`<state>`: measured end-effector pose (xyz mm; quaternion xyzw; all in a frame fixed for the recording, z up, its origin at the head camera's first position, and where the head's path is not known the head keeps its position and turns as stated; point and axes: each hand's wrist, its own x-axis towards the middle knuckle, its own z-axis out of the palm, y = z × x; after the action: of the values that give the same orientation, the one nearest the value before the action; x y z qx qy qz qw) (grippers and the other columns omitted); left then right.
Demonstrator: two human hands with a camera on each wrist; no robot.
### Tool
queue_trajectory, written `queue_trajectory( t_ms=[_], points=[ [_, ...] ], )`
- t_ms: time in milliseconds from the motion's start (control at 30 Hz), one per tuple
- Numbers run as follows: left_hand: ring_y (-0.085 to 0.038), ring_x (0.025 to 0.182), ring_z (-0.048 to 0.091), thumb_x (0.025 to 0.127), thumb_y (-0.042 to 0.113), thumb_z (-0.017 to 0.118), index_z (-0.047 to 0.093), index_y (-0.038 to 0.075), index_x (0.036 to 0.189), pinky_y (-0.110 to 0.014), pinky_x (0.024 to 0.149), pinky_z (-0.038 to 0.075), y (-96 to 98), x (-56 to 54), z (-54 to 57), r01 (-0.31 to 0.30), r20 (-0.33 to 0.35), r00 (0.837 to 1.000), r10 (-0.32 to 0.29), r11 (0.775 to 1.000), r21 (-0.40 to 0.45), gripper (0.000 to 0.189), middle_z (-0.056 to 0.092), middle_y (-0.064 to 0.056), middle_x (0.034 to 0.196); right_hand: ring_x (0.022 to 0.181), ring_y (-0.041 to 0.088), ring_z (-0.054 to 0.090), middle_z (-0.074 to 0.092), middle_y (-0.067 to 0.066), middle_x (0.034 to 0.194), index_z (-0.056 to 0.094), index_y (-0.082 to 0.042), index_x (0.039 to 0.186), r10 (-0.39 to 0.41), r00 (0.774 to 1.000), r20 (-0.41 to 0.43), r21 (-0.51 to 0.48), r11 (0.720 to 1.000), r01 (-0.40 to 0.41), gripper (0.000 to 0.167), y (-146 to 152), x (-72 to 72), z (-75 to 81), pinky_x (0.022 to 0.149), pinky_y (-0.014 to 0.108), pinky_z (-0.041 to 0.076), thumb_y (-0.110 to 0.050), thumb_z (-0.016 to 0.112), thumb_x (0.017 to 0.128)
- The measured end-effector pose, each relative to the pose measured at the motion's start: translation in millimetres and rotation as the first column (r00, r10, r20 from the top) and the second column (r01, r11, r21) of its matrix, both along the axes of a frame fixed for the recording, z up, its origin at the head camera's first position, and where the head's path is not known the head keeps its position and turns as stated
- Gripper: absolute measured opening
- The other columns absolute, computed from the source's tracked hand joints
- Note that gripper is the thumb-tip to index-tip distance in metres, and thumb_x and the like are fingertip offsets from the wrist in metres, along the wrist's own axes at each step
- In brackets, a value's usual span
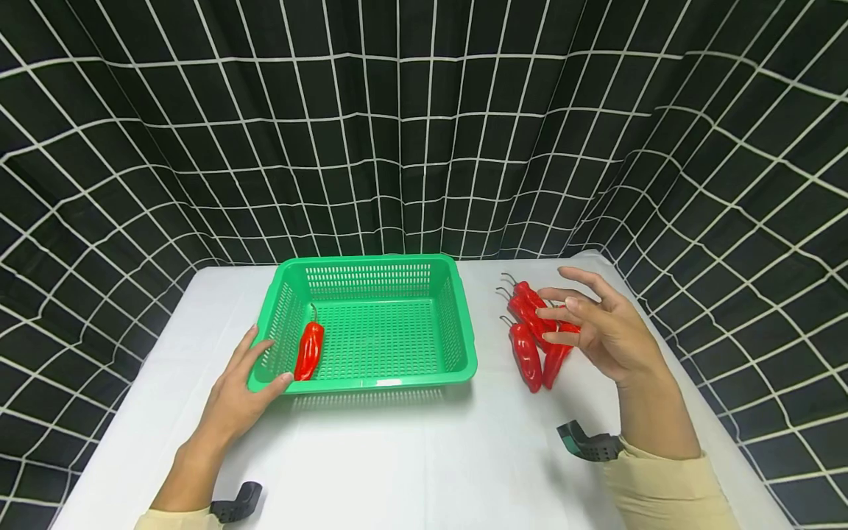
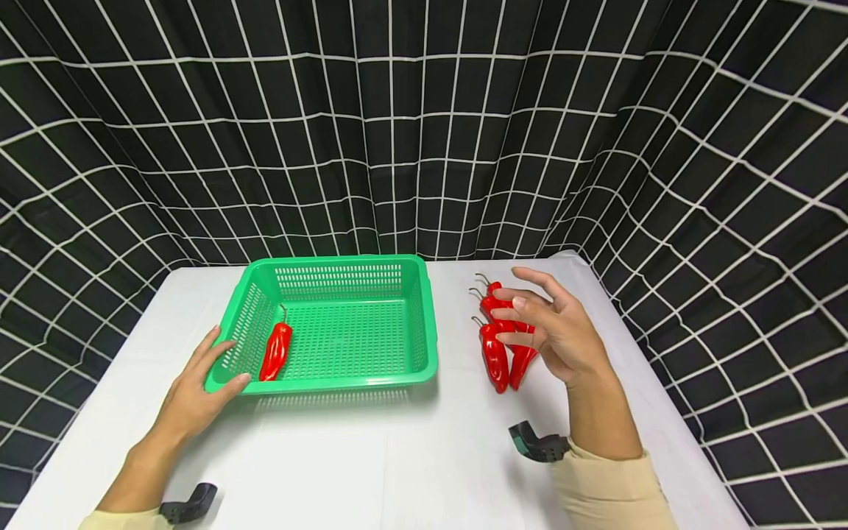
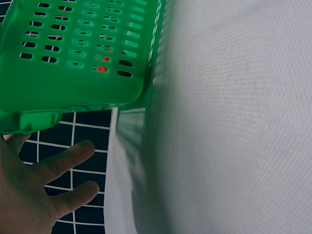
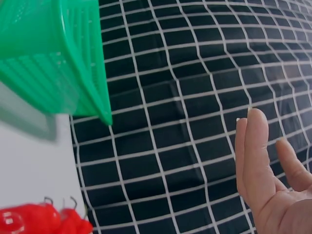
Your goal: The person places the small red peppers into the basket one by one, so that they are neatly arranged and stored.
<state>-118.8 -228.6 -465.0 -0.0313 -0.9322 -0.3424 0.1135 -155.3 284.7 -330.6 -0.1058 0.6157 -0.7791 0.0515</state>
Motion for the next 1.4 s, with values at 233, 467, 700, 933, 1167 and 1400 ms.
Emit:
queue_trajectory(
  t_ms=[233, 467, 700, 933, 1167, 1400],
  points=[
    [-0.045, 0.133, 0.032, 0.086, 0.044, 0.069, 0.047, 0.012, 0.141, -0.072, 0.091, 0.031, 0.3, -0.3, -0.4, -0.002, 0.002, 1.0, 0.002, 1.0, 0.001, 0.068, 0.018, 0.0, 0.159, 0.1, 0.031, 0.066, 0.057, 0.017, 0.125, 0.041, -0.011, 0.142, -0.085, 0.996, 0.01, -0.018, 0.996, 0.085, 0.046, 20, 2.5, -5.8, 0.074, 0.048, 0.052, -0.007, 0.053, 0.098],
    [-0.045, 0.134, 0.031, 0.086, 0.044, 0.069, 0.047, 0.012, 0.141, -0.072, 0.091, 0.031, 0.3, -0.9, -0.4, -0.003, 0.0, 1.0, 0.003, 1.0, 0.0, 0.067, 0.018, -0.001, 0.159, 0.102, 0.028, 0.066, 0.06, 0.009, 0.123, 0.039, -0.015, 0.143, -0.168, 0.983, 0.074, 0.003, 0.986, 0.168, 0.05, 34, 6.4, -13.5, 0.075, 0.047, 0.053, -0.012, 0.057, 0.097],
    [-0.045, 0.134, 0.031, 0.086, 0.045, 0.069, 0.047, 0.012, 0.141, -0.072, 0.091, 0.03, 0.4, -1.2, -0.3, -0.007, 0.004, 1.0, 0.007, 1.0, -0.002, 0.067, 0.018, -0.002, 0.159, 0.101, 0.027, 0.066, 0.064, 0.004, 0.12, 0.041, -0.017, 0.143, -0.236, 0.966, 0.108, 0.011, 0.972, 0.236, 0.051, 46, 9.4, -23.2, 0.075, 0.046, 0.054, -0.015, 0.06, 0.095],
    [-0.044, 0.134, 0.031, 0.086, 0.045, 0.069, 0.047, 0.012, 0.141, -0.071, 0.091, 0.031, -0.5, -1.0, -0.9, -0.009, 0.006, 1.0, 0.009, 1.0, -0.005, 0.068, 0.018, -0.001, 0.159, 0.099, 0.027, 0.067, 0.066, 0.003, 0.115, 0.043, -0.019, 0.14, -0.189, 0.971, 0.144, -0.083, 0.976, 0.203, 0.046, 61, 9.5, -35.2, 0.075, 0.047, 0.053, -0.012, 0.058, 0.097],
    [-0.045, 0.134, 0.031, 0.086, 0.045, 0.069, 0.047, 0.012, 0.141, -0.071, 0.091, 0.031, 0.1, 0.4, -1.3, -0.007, 0.009, 1.0, 0.007, 1.0, -0.006, 0.068, 0.018, -0.002, 0.159, 0.099, 0.026, 0.067, 0.068, 0.0, 0.113, 0.045, -0.023, 0.137, -0.208, 0.956, 0.206, -0.08, 0.97, 0.229, 0.045, 67, 13.0, -46.1, 0.076, 0.047, 0.052, -0.013, 0.059, 0.096],
    [-0.046, 0.134, 0.031, 0.086, 0.045, 0.068, 0.046, 0.012, 0.141, -0.071, 0.091, 0.031, 0.7, 0.0, -0.3, -0.01, 0.013, 1.0, 0.01, 1.0, -0.011, 0.067, 0.016, 0.0, 0.159, 0.095, 0.023, 0.068, 0.069, -0.002, 0.109, 0.045, -0.023, 0.137, -0.259, 0.936, 0.24, -0.033, 0.961, 0.275, 0.048, 72, 10.5, -57.4, 0.076, 0.046, 0.052, -0.014, 0.064, 0.094]
  ],
)
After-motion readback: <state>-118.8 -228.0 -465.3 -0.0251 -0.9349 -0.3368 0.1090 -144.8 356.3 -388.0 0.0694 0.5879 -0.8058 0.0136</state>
